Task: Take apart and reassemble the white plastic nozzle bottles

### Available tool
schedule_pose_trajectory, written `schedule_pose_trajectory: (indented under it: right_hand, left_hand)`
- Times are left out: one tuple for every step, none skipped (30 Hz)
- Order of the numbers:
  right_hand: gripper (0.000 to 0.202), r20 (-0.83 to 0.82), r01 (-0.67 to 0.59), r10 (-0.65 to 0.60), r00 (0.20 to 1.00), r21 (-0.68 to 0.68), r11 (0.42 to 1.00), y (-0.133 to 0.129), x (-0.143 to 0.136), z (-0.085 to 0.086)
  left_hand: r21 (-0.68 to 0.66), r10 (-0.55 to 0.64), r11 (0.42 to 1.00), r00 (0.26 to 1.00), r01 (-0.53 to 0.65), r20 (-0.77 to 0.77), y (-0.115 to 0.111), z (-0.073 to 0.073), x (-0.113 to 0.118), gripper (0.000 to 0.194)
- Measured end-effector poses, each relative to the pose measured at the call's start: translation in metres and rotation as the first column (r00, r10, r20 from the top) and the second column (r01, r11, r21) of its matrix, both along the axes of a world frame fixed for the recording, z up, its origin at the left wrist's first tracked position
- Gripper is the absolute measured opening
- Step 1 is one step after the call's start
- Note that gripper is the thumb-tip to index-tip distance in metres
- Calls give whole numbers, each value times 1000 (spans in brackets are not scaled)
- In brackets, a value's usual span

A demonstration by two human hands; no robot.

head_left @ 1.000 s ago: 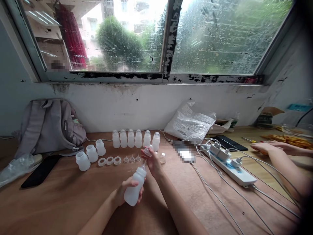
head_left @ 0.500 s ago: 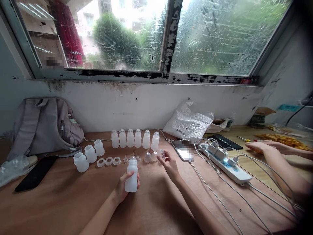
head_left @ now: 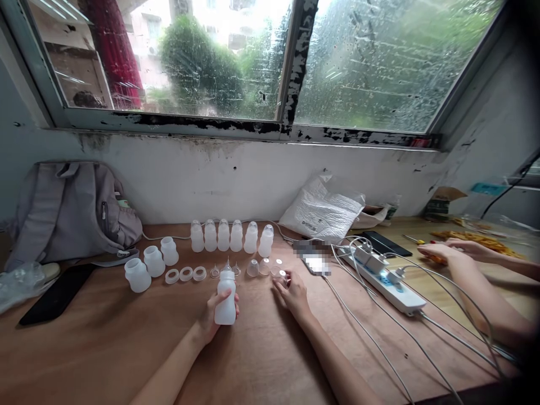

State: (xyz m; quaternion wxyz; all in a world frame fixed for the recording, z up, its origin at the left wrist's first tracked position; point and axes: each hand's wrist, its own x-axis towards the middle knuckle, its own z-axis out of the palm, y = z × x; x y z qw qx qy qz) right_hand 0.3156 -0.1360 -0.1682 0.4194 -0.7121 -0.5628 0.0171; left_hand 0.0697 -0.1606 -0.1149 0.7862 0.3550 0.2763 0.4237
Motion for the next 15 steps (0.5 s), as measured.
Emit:
schedule_pose_trajectory:
  right_hand:
    - [35,1,3,-3,1000,8,1000,0,0,1]
    - [37,3,9,-9,1000,24,1000,0,0,3]
    - [39,9,16,-16,1000,53,998,-1,-1,6]
    - [42,17,21,-22,1000,97,995,-3,-3,11]
    - [43,20,16,-19,1000,149,989,-6,-7,16]
    - [43,16,-3,0,1000,196,981,-9,-13,23]
    - [41,-8,-46,50,999,227,973,-12,-20,30]
    - [37,-57,-122,138,989,225,967,-15,-30,38]
    - [33,-126,-216,241,962,185,959,-17,-41,46]
    - [31,-210,-310,333,919,136,941,-18,-54,53]
    - [31,-301,-386,398,867,100,917,-19,-67,61]
    - [33,-398,-452,443,803,78,889,-19,-80,67]
    - [35,-493,-531,484,724,51,846,-19,-93,73]
    - [37,-585,-582,487,648,32,813,-18,-104,78]
    - [35,-671,-636,483,563,21,771,-18,-113,81]
  left_hand:
    - [0,-2,1000,1000,2,-1,0,0,0,42]
    - [2,-3,1000,1000,3,-4,0,0,0,42]
    - [6,-2,1000,1000,2,-8,0,-1,1,41]
    - [15,2,1000,1000,-2,-16,0,-1,1,40]
    - [30,10,1000,1000,-9,-29,0,-2,2,39]
    - [51,22,999,998,-19,-51,-1,-2,3,38]
    - [80,41,996,996,-35,-84,-1,-3,4,37]
    - [116,67,992,989,-52,-130,-1,-3,4,37]
    - [160,101,985,978,-71,-183,-1,-4,5,37]
    - [214,138,973,962,-87,-234,0,-4,6,38]
    - [279,171,956,946,-92,-274,0,-5,6,40]
    - [351,200,932,933,-88,-299,0,-5,6,43]
    - [419,221,905,924,-74,-312,0,-5,7,45]
    - [473,233,879,918,-59,-319,1,-6,7,46]
    - [505,239,862,915,-46,-325,1,-6,7,44]
